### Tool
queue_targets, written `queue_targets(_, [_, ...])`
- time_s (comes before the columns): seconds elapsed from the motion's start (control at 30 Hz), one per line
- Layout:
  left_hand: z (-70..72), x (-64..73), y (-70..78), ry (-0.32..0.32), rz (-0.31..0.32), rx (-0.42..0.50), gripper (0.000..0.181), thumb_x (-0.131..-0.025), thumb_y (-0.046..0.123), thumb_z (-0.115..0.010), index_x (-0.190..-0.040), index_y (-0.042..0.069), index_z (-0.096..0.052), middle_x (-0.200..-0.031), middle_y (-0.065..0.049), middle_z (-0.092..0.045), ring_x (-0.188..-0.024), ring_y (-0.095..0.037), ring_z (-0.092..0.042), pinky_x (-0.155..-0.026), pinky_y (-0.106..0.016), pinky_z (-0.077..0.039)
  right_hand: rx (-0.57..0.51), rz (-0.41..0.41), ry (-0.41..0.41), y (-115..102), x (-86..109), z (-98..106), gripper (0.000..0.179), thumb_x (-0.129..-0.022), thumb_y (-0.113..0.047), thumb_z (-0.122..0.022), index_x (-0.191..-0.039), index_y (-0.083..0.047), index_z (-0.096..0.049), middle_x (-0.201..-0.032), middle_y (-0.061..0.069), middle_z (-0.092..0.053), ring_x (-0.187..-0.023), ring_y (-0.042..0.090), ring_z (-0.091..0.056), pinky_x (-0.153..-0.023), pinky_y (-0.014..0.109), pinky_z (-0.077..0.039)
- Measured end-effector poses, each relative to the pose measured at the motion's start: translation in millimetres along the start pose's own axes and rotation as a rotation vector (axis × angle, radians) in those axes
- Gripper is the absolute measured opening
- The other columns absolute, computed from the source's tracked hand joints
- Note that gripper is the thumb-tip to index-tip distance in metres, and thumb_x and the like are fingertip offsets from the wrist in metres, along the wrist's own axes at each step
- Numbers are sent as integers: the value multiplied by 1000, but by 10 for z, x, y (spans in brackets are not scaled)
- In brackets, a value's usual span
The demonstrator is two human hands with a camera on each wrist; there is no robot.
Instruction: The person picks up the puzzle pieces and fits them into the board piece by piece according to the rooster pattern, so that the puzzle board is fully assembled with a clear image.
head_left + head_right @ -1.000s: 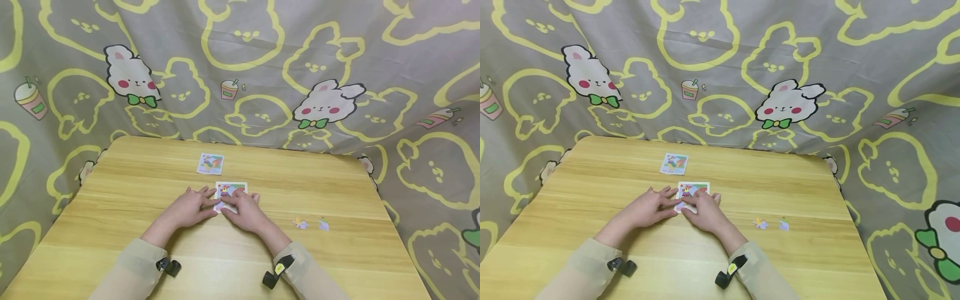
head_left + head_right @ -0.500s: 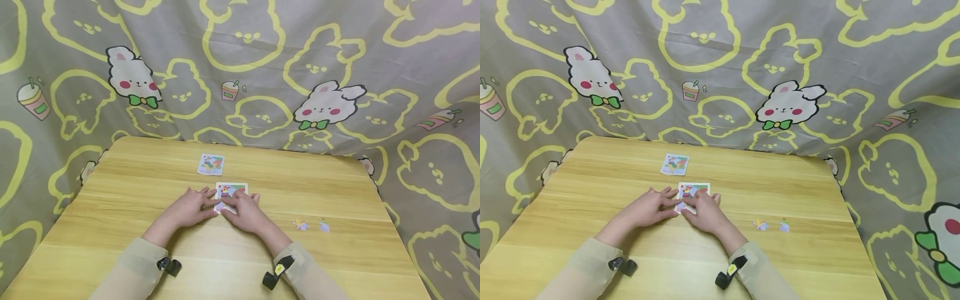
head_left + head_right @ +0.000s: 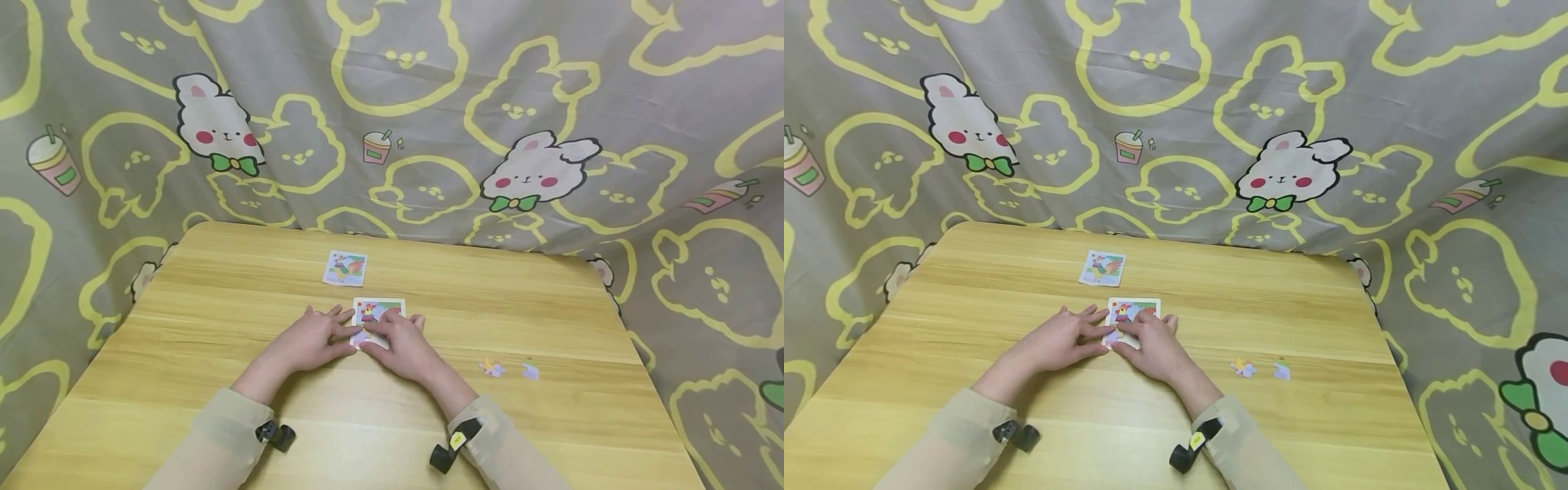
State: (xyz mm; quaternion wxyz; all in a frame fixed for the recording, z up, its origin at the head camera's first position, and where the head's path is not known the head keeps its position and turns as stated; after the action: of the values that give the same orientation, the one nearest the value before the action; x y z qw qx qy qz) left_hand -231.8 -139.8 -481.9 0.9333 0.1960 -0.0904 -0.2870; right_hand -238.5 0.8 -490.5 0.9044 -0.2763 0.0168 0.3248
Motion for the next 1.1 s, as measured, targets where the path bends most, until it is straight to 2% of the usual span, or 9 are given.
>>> queue_targets(0.23, [2,0,3,0,-2,14,45,-101,43,-72,-141,21,-71,-159,-12,-49,-149,-44,-39,-109,-85,-19,20,22,1,-52,-8,25,43,-102,-41,-70,-136,-14,-75,-92,-8,-55,-75,7,-47,-80,43,-26])
queue_targets(0.57, [14,-19,-7,12,9,37,44,-99,42,-75,-136,18,-74,-158,-13,-50,-149,-44,-39,-109,-85,-18,89,47,-35,-57,-35,-6,45,-103,-43,-68,-139,-16,-73,-92,-7,-53,-73,8,-47,-79,42,-28])
queue_targets(0.87, [19,2,-11,27,14,66,40,-98,40,-77,-132,18,-77,-157,-14,-51,-149,-44,-39,-109,-86,-17,48,45,-77,-11,-35,-41,46,-103,-45,-68,-140,-18,-72,-97,-7,-56,-76,7,-48,-81,41,-26])
queue_targets(1.1, [14,-12,-9,30,7,63,41,-98,41,-76,-132,18,-77,-157,-14,-51,-149,-44,-40,-109,-86,-16,16,11,-82,8,-29,-32,44,-103,-42,-69,-139,-17,-73,-98,-8,-55,-77,8,-49,-83,42,-26])
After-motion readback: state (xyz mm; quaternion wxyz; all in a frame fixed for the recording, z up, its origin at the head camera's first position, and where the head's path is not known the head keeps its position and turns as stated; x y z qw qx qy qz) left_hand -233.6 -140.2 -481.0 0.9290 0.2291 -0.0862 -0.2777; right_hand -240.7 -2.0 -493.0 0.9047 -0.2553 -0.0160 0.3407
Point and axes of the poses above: each hand's wrist, its own x-axis away from the middle knuckle, its own z-axis out of the back of the hand, y = z × x, the point moved 9 cm from there along -x, towards the middle knuckle
